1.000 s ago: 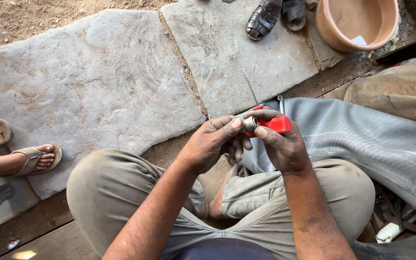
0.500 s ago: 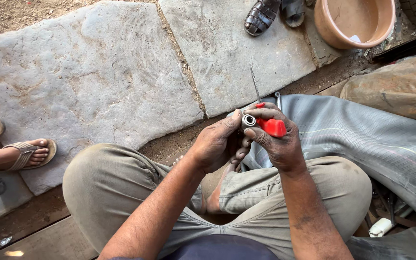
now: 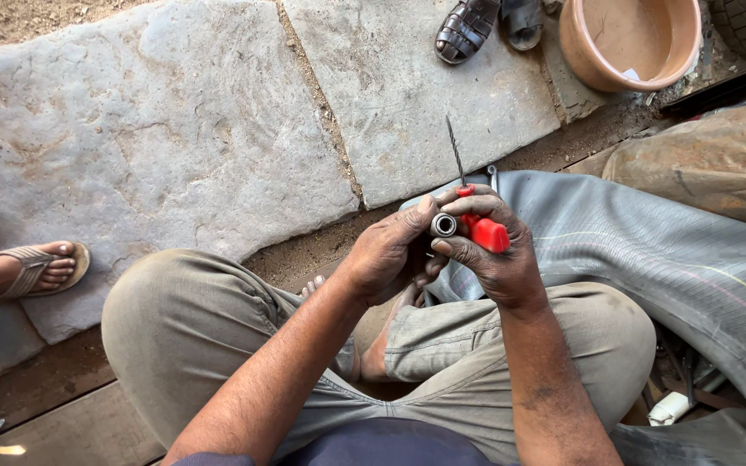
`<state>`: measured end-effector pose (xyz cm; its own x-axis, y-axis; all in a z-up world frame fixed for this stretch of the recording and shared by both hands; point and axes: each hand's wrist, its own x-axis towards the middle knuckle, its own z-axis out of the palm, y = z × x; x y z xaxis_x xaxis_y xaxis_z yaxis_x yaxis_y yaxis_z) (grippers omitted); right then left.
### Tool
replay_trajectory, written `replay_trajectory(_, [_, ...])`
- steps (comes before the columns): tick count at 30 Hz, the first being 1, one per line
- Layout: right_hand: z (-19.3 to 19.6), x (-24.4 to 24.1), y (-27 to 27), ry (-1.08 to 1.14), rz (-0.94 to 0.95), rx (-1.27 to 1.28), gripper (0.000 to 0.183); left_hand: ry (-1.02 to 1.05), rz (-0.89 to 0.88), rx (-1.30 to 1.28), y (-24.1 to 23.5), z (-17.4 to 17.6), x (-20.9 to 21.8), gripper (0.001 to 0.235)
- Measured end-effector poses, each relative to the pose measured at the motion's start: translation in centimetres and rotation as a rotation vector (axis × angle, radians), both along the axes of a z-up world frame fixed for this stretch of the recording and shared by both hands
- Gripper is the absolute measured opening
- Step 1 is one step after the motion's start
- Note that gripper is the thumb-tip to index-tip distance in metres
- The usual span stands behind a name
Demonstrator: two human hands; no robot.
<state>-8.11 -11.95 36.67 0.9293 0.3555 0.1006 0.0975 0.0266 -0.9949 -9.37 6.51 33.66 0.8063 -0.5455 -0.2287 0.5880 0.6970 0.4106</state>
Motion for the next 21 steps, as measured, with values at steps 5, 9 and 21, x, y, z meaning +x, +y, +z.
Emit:
replay_trajectory(5, [0.1, -0.2, 0.1, -0.071, 0.027, -0.033, 0.043, -0.119, 0.016, -0.041, 0.7, 0.4, 0.3, 0.056])
replay_trajectory(9, [0.3, -0.3, 0.3, -0.030, 0.050, 0.020, 0.041, -0.184, 0.043, -0.039, 1.1, 0.0, 0.2, 0.053])
replay_trajectory(21, [0.4, -0.4, 0.6, -0.031, 0.081, 0.037, 0.041, -0.185, 0.058, -0.040, 1.2, -0.6, 0.3, 0.050])
